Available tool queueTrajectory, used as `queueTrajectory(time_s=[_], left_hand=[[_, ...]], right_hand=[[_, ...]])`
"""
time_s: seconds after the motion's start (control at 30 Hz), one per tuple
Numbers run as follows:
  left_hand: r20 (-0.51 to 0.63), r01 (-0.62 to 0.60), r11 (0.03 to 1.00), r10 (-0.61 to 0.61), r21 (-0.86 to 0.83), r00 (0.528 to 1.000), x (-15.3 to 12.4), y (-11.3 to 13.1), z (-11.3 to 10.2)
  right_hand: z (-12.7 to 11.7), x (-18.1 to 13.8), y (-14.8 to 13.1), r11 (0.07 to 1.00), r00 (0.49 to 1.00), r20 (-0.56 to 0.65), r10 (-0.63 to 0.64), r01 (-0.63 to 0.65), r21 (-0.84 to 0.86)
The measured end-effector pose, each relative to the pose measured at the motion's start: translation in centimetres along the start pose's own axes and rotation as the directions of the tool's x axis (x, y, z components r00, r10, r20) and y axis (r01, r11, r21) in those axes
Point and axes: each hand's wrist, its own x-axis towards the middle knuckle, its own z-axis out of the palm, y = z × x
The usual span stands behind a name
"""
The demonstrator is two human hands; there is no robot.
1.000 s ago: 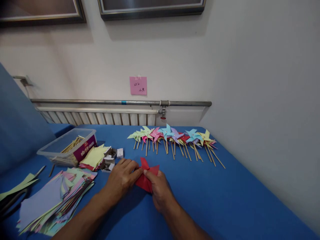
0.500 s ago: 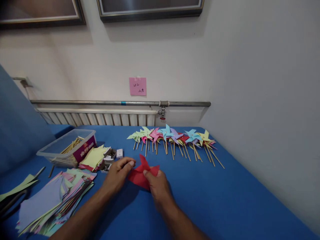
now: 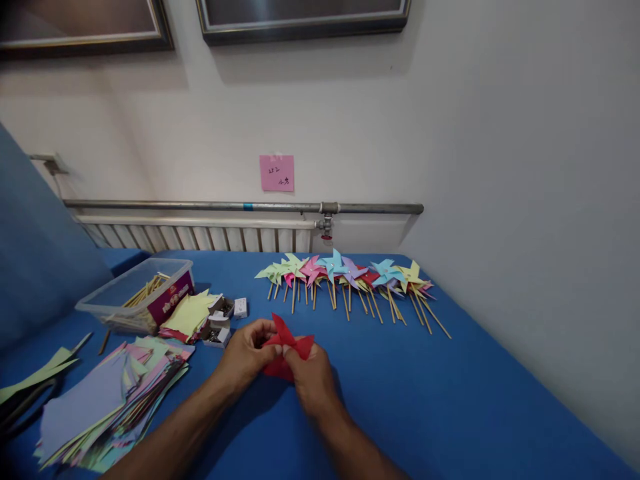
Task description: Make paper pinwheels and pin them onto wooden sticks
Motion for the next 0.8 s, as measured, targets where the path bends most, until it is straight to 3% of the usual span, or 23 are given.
queueTrajectory(time_s=[0.47, 0.7, 0.8], left_hand=[[-0.055, 0.026, 0.999, -0.027, -0.018, 0.998, 0.3, -0.4, 0.0], [-0.064, 0.009, 1.0, -0.011, -0.025, 0.998, 0.3, -0.7, 0.0], [-0.049, 0.019, 0.999, -0.02, -0.033, 0.999, 0.4, -0.4, -0.4]], right_hand=[[0.7, -0.7, 0.0, 1.0, 0.998, -0.066, 0.015, -0.016, -0.02], [1.0, -0.9, -0.2, 0.999, 0.998, -0.058, 0.027, -0.029, -0.018], [0.9, -1.1, -1.1, 0.999, 1.0, 0.006, 0.03, -0.03, 0.025]])
